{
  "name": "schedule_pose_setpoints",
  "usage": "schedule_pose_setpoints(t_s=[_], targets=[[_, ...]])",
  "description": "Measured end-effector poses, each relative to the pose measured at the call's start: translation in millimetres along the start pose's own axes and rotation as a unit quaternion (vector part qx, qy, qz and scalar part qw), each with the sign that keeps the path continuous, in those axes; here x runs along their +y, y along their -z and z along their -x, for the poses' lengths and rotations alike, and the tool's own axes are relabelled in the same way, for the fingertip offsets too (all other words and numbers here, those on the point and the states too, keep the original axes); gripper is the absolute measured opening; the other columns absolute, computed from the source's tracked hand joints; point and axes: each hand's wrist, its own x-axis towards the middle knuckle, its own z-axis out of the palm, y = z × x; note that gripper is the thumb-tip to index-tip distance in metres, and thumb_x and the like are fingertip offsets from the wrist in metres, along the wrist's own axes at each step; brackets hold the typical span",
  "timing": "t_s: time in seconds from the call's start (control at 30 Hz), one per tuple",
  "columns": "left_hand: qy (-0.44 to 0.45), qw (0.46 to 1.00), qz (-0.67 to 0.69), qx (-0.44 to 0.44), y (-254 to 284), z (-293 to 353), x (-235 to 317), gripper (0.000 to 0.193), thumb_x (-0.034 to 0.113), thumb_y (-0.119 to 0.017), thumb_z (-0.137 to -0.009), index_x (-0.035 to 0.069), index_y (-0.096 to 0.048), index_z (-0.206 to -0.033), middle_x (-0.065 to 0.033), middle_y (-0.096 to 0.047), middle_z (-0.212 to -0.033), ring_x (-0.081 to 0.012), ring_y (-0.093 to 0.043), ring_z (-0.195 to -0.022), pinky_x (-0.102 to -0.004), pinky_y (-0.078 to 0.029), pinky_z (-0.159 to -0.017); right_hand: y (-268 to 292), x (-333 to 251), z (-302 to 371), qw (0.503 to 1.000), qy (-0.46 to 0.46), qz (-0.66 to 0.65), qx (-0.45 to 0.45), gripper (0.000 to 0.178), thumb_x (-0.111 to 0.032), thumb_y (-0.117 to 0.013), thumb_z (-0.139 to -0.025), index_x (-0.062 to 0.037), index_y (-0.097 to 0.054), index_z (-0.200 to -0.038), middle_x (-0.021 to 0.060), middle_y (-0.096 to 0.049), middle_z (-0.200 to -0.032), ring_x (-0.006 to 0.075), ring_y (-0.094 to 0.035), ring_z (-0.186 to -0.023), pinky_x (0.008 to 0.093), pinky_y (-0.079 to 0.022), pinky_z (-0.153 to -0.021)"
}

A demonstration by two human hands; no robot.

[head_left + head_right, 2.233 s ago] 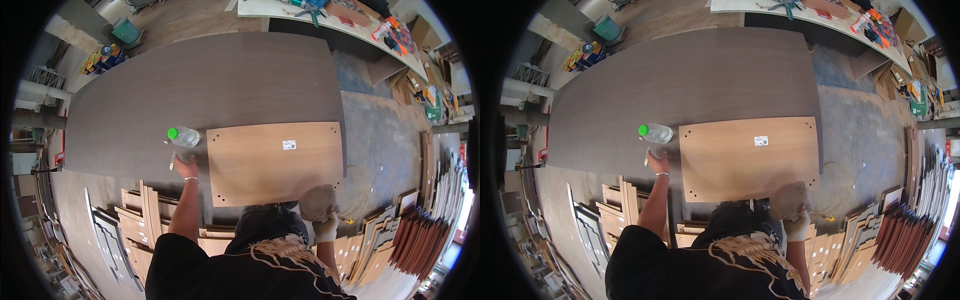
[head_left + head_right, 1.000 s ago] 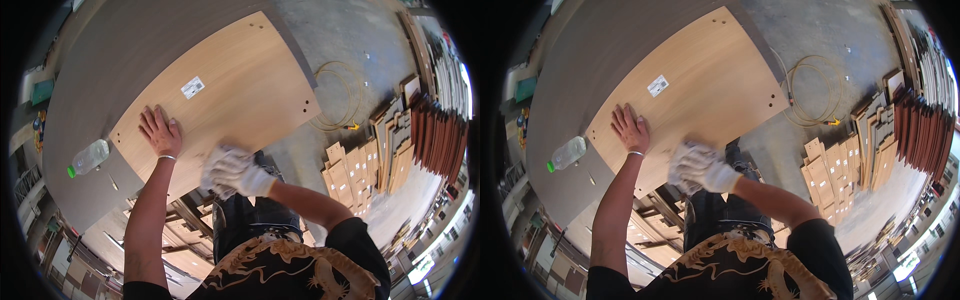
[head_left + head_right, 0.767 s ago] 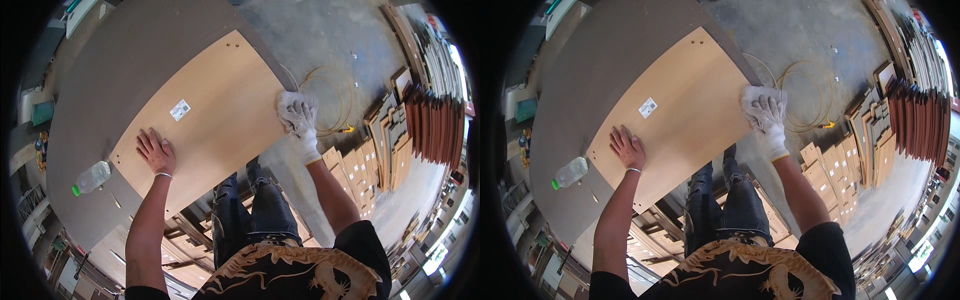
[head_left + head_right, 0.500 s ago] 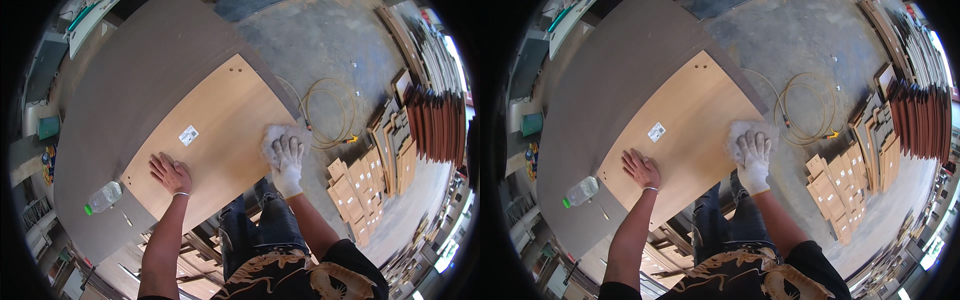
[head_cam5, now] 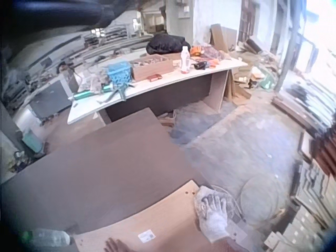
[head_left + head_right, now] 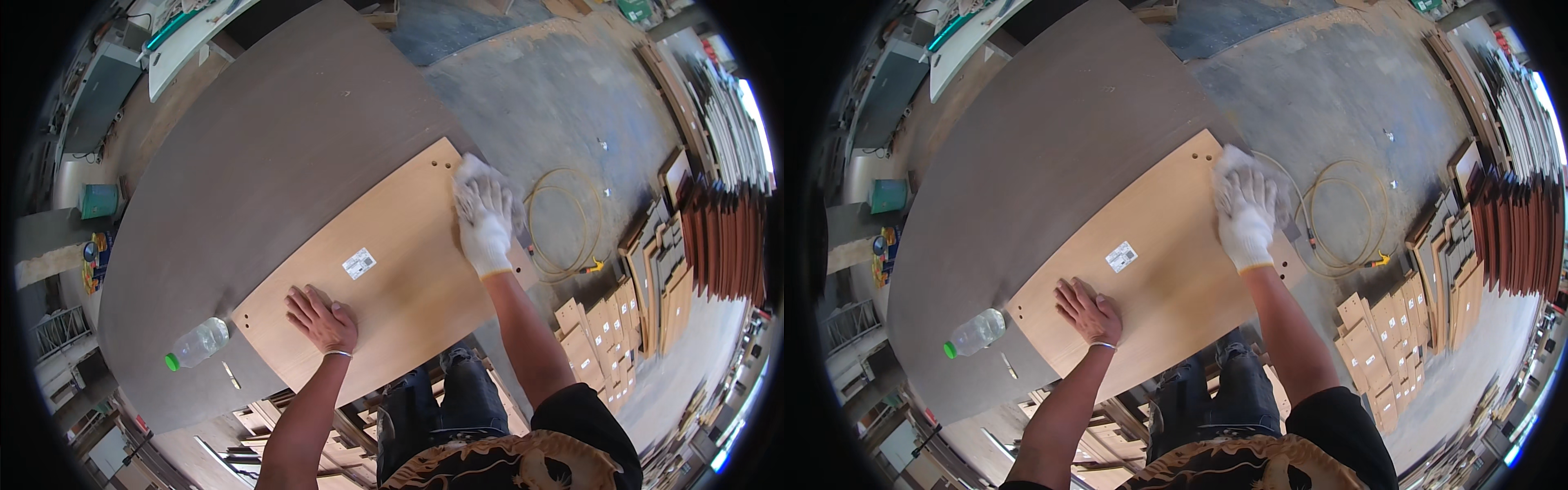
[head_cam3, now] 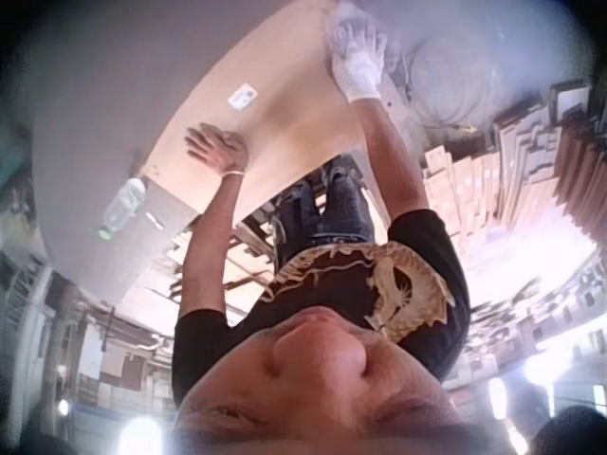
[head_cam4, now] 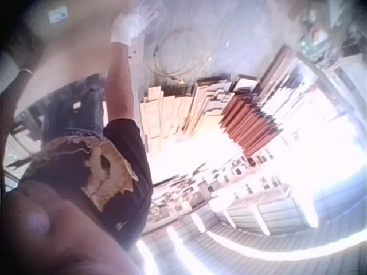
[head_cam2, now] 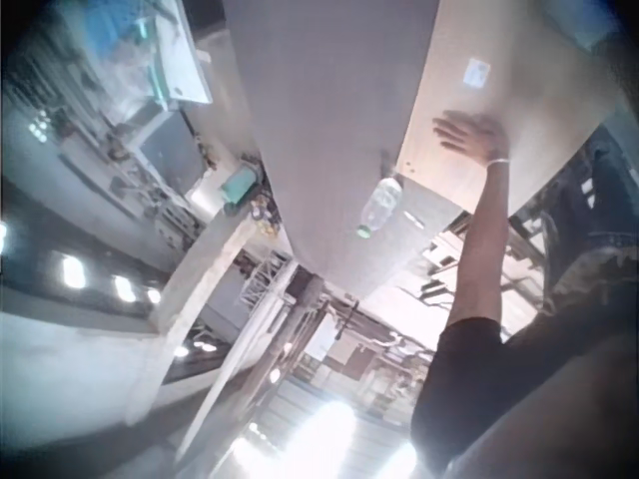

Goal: The person wipes the surface of a light-colored wooden panel with a cloth, occasionally applying liquid from a plastic bottle. The person flips the panel over and continues wiping the other side, then places the panel back onto a stack of similar panels.

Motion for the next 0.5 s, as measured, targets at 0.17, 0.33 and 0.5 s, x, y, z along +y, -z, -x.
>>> schedule_pose_setpoints(t_s=[0.17,0.33,0.5], targets=[[0.013,0.999,0.026,-0.018,3.0,-0.4,11.4,0.077,0.031,-0.048,-0.093,-0.003,-0.028,-0.159,-0.0321,-0.016,-0.169,-0.0546,-0.008,-0.156,-0.0693,-0.006,-0.123,-17.3,-70.0,-78.7,0.995,0.084,0.043,-0.020,0.054,-0.033,-0.060,-0.096,-0.0114,-0.058,-0.145,0.0090,-0.050,-0.158,0.0321,-0.036,-0.151,0.0506,-0.018,-0.128],[0.043,0.997,0.045,-0.045,14.5,-4.4,8.6,0.078,0.032,-0.050,-0.090,-0.006,-0.030,-0.156,-0.0325,-0.014,-0.169,-0.0547,-0.006,-0.156,-0.0686,-0.003,-0.123,-17.7,-52.9,-50.7,0.974,0.193,0.105,0.053,0.059,-0.030,-0.065,-0.094,-0.0182,-0.054,-0.150,0.0102,-0.046,-0.161,0.0297,-0.033,-0.154,0.0499,-0.015,-0.130],[0.047,0.995,0.080,-0.047,21.7,-8.0,7.2,0.077,0.033,-0.050,-0.089,-0.005,-0.034,-0.154,-0.0340,-0.022,-0.166,-0.0569,-0.012,-0.154,-0.0728,-0.007,-0.121,-32.7,-108.9,-61.1,0.991,0.114,0.060,-0.022,0.056,-0.033,-0.063,-0.100,-0.0103,-0.054,-0.151,0.0144,-0.043,-0.163,0.0349,-0.030,-0.155,0.0435,-0.022,-0.128]])
